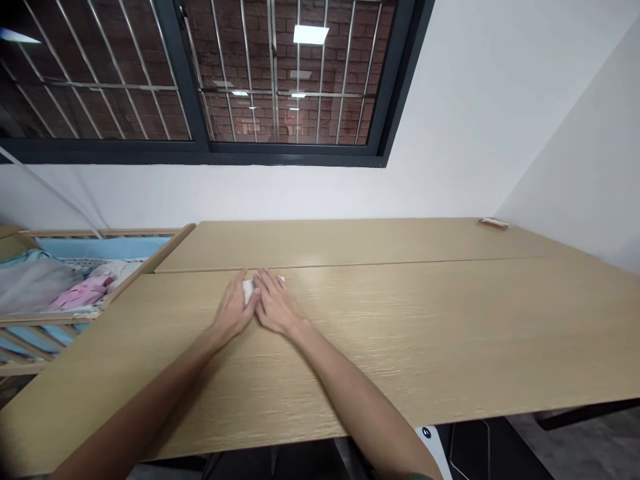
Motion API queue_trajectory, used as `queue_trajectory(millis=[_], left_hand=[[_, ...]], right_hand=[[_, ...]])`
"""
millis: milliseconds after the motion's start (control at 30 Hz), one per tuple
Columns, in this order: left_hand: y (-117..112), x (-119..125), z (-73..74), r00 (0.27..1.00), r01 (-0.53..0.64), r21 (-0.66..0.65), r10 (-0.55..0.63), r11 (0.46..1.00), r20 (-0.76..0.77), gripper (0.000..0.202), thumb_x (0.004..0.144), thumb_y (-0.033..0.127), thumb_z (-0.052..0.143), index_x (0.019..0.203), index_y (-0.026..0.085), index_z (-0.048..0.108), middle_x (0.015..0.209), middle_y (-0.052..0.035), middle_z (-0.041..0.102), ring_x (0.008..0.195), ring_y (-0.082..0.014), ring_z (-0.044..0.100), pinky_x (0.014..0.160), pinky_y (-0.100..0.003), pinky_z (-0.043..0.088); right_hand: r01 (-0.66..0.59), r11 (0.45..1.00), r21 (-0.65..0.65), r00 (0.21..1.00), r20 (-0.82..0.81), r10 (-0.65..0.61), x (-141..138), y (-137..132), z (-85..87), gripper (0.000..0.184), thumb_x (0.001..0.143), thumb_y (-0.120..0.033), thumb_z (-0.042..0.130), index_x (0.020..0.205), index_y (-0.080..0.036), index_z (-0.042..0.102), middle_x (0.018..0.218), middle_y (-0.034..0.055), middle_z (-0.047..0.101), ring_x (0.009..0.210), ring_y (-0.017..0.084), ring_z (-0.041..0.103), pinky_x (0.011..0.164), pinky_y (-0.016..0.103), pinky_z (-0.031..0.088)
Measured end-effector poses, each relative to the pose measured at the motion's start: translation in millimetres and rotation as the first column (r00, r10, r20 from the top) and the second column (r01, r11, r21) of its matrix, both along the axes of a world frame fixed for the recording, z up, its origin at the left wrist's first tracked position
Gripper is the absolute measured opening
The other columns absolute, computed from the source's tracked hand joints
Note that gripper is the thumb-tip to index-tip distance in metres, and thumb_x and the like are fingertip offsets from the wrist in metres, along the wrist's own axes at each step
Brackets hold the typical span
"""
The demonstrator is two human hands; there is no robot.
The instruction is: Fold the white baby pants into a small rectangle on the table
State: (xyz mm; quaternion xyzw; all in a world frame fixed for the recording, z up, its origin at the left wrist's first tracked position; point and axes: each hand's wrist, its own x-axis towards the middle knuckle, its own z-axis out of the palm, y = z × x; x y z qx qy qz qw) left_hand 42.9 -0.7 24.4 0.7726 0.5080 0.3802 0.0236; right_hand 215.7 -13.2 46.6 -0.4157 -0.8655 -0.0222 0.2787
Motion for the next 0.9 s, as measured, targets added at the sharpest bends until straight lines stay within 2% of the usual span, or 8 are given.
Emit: queue_trajectory(millis=[100, 200, 367, 500, 600, 667, 767, 900], left_hand=[[-5.0, 10.7, -10.4, 0.984, 0.137, -0.077, -0.145, 0.988, -0.104, 0.074, 0.103, 0.056, 0.027, 0.156, 0.004, 0.02, 0.162, -0.0236, 0.027, 0.152, -0.0298, 0.022, 0.124, -0.048, 0.024], [-1.9, 8.6, -18.9, 0.964, 0.14, -0.163, -0.172, 0.977, -0.201, 0.079, 0.103, 0.059, 0.018, 0.157, 0.002, 0.019, 0.164, -0.0231, 0.022, 0.154, -0.0286, 0.017, 0.126, -0.047, 0.019], [3.3, -4.9, -25.2, 0.953, 0.055, -0.205, -0.112, 0.977, -0.281, 0.079, 0.102, 0.06, 0.015, 0.159, 0.005, 0.016, 0.165, -0.0199, 0.019, 0.155, -0.0282, 0.013, 0.125, -0.049, 0.018], [1.9, -12.6, -27.7, 0.951, -0.012, -0.217, -0.056, 0.976, -0.303, 0.078, 0.103, 0.057, 0.018, 0.158, 0.002, 0.016, 0.164, -0.0233, 0.019, 0.154, -0.0316, 0.013, 0.124, -0.051, 0.02], [0.2, -18.5, -22.3, 0.95, -0.004, -0.155, -0.045, 0.988, -0.309, 0.08, 0.101, 0.058, 0.028, 0.156, 0.0, 0.019, 0.163, -0.027, 0.019, 0.154, -0.0345, 0.013, 0.122, -0.053, 0.021], [-0.2, -23.2, -14.5, 0.942, 0.062, -0.085, -0.086, 0.994, -0.323, 0.08, 0.099, 0.06, 0.037, 0.154, 0.002, 0.026, 0.162, -0.0266, 0.023, 0.153, -0.0355, 0.018, 0.121, -0.053, 0.023], [0.4, -29.1, -2.9, 0.921, 0.15, -0.066, -0.163, 0.987, -0.355, 0.071, 0.096, 0.059, 0.047, 0.148, 0.01, 0.04, 0.154, -0.0224, 0.043, 0.143, -0.0347, 0.039, 0.117, -0.051, 0.03], [2.8, -28.2, 1.1, 0.929, 0.092, -0.128, -0.131, 0.988, -0.347, 0.07, 0.089, 0.059, 0.058, 0.142, 0.014, 0.047, 0.145, -0.0201, 0.053, 0.136, -0.0355, 0.047, 0.114, -0.05, 0.033]], right_hand=[[-0.029, 0.997, -0.07, 0.987, 0.155, 0.04, -10.6, -0.2, -8.5, 0.071, 0.093, -0.032, 0.049, 0.158, -0.008, 0.029, 0.163, 0.0178, 0.029, 0.153, 0.028, 0.02, 0.126, 0.046, 0.015], [0.012, 0.993, -0.116, 0.977, 0.215, 0.013, -11.3, 2.4, -14.3, 0.069, 0.094, -0.03, 0.047, 0.157, -0.006, 0.031, 0.163, 0.0181, 0.03, 0.153, 0.028, 0.023, 0.126, 0.045, 0.014], [0.047, 0.98, -0.195, 0.98, 0.198, -0.008, 4.6, 2.1, -9.4, 0.067, 0.099, -0.038, 0.042, 0.157, -0.006, 0.032, 0.164, 0.017, 0.027, 0.154, 0.027, 0.021, 0.127, 0.045, 0.011], [0.07, 0.956, -0.286, 0.994, 0.096, -0.044, 22.7, -0.8, -6.4, 0.072, 0.101, -0.053, 0.039, 0.158, -0.009, 0.031, 0.164, 0.0167, 0.027, 0.154, 0.028, 0.019, 0.126, 0.048, 0.015], [0.034, 0.957, -0.287, 0.999, 0.045, -0.022, 32.8, -2.3, -7.2, 0.074, 0.1, -0.054, 0.044, 0.158, -0.011, 0.03, 0.164, 0.017, 0.026, 0.155, 0.029, 0.018, 0.126, 0.049, 0.017], [-0.008, 0.967, -0.255, 1.0, 0.022, 0.014, 37.4, -1.8, -8.4, 0.073, 0.099, -0.05, 0.048, 0.158, -0.012, 0.031, 0.164, 0.0168, 0.027, 0.155, 0.029, 0.017, 0.126, 0.049, 0.017], [-0.082, 0.973, -0.217, 0.997, -0.007, 0.083, 42.2, 1.8, -9.8, 0.073, 0.094, -0.039, 0.056, 0.157, -0.012, 0.032, 0.163, 0.0166, 0.031, 0.154, 0.028, 0.02, 0.125, 0.05, 0.019], [-0.101, 0.971, -0.215, 0.994, -0.056, 0.091, 44.7, 10.7, -13.5, 0.077, 0.084, -0.03, 0.063, 0.155, -0.012, 0.037, 0.16, 0.0177, 0.036, 0.15, 0.03, 0.03, 0.123, 0.05, 0.025]])
